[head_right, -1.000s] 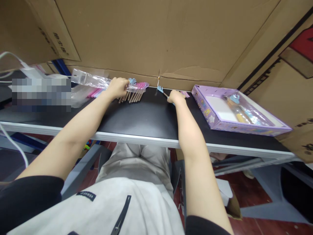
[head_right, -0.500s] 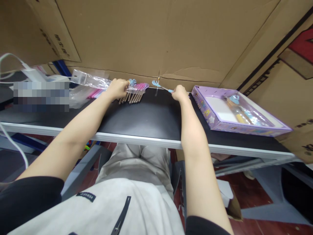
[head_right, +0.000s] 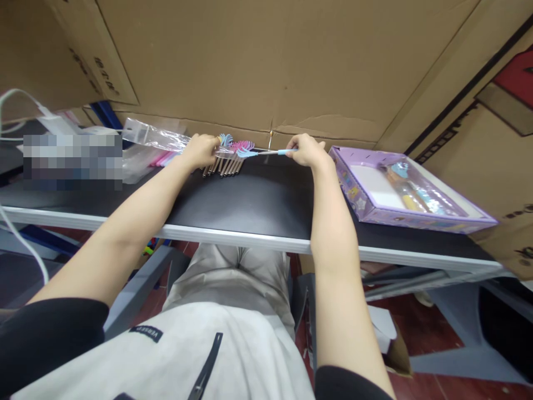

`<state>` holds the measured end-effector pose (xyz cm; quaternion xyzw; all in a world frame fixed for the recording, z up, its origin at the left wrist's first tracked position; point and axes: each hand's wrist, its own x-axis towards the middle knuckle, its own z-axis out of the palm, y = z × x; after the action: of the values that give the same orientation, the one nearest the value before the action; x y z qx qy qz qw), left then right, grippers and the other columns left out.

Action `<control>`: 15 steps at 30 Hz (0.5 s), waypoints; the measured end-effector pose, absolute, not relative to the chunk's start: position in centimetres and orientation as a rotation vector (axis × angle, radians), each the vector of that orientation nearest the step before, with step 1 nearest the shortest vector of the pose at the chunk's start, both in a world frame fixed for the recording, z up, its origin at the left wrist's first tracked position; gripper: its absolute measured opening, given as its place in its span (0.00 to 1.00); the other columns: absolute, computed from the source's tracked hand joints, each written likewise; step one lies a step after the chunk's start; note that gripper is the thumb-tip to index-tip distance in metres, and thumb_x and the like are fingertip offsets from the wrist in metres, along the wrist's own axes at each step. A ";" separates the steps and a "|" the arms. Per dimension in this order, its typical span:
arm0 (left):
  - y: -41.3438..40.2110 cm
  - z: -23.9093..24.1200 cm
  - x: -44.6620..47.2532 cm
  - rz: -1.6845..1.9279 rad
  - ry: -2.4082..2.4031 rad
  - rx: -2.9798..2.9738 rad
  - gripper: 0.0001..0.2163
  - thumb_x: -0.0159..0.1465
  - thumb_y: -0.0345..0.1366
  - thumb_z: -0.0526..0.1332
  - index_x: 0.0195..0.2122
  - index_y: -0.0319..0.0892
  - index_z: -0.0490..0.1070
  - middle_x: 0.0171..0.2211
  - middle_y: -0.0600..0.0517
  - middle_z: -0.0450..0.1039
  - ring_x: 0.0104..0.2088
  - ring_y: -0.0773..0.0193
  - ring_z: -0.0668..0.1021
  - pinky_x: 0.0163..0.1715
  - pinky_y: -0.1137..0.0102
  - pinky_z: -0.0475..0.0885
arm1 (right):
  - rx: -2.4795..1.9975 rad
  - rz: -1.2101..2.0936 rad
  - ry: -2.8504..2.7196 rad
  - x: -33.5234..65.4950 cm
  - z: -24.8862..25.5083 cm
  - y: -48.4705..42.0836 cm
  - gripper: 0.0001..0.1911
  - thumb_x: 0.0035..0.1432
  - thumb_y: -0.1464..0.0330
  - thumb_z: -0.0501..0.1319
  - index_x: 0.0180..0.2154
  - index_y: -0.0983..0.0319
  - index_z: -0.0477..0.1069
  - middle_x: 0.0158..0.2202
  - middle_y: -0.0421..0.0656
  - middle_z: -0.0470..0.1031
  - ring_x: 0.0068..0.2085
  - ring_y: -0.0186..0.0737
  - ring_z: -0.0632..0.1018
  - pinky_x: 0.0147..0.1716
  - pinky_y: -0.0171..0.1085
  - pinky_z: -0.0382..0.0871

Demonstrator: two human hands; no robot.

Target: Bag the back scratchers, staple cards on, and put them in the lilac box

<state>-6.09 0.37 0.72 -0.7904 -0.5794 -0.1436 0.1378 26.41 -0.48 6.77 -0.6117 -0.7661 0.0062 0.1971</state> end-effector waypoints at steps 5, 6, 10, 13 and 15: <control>0.5 0.7 -6.0 -0.420 -1.636 -2.288 0.16 0.61 0.25 0.57 0.48 0.35 0.77 0.47 0.36 0.79 0.54 0.39 0.78 0.54 0.51 0.72 | -1.661 -0.010 -2.171 26.3 6.0 0.3 0.13 0.61 0.57 0.68 0.38 0.60 0.79 0.41 0.49 0.81 0.49 0.54 0.77 0.58 0.66 0.59; 0.5 0.7 -6.0 -0.419 -1.633 -2.290 0.15 0.61 0.25 0.57 0.47 0.35 0.77 0.47 0.36 0.79 0.54 0.40 0.78 0.54 0.52 0.72 | -1.648 -0.007 -2.174 26.3 5.9 0.3 0.13 0.61 0.57 0.68 0.38 0.60 0.79 0.41 0.49 0.81 0.49 0.54 0.77 0.58 0.66 0.59; 0.4 0.7 -5.8 -0.437 -1.627 -2.309 0.15 0.59 0.24 0.58 0.46 0.35 0.77 0.46 0.37 0.79 0.53 0.41 0.78 0.53 0.53 0.72 | -1.626 0.033 -2.185 25.9 6.0 0.2 0.12 0.61 0.58 0.69 0.38 0.60 0.79 0.40 0.48 0.80 0.49 0.54 0.77 0.58 0.66 0.60; 0.5 0.7 -5.5 -0.456 -1.618 -2.325 0.14 0.59 0.24 0.58 0.45 0.35 0.77 0.45 0.38 0.79 0.53 0.41 0.78 0.53 0.54 0.72 | -1.606 0.071 -2.192 25.6 5.7 0.2 0.11 0.60 0.59 0.70 0.38 0.60 0.79 0.41 0.47 0.80 0.48 0.52 0.78 0.57 0.64 0.63; 0.6 0.5 -5.3 -0.469 -1.600 -2.337 0.13 0.60 0.24 0.57 0.44 0.36 0.77 0.45 0.38 0.79 0.52 0.42 0.79 0.51 0.55 0.72 | -1.525 0.061 -2.196 25.4 5.3 0.4 0.12 0.59 0.58 0.70 0.38 0.60 0.79 0.39 0.47 0.80 0.46 0.51 0.78 0.56 0.62 0.65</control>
<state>-5.30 0.56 0.54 -0.8067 -0.5522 -0.1618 0.1349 25.37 0.39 5.33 -0.5547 -0.7989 0.0221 0.2316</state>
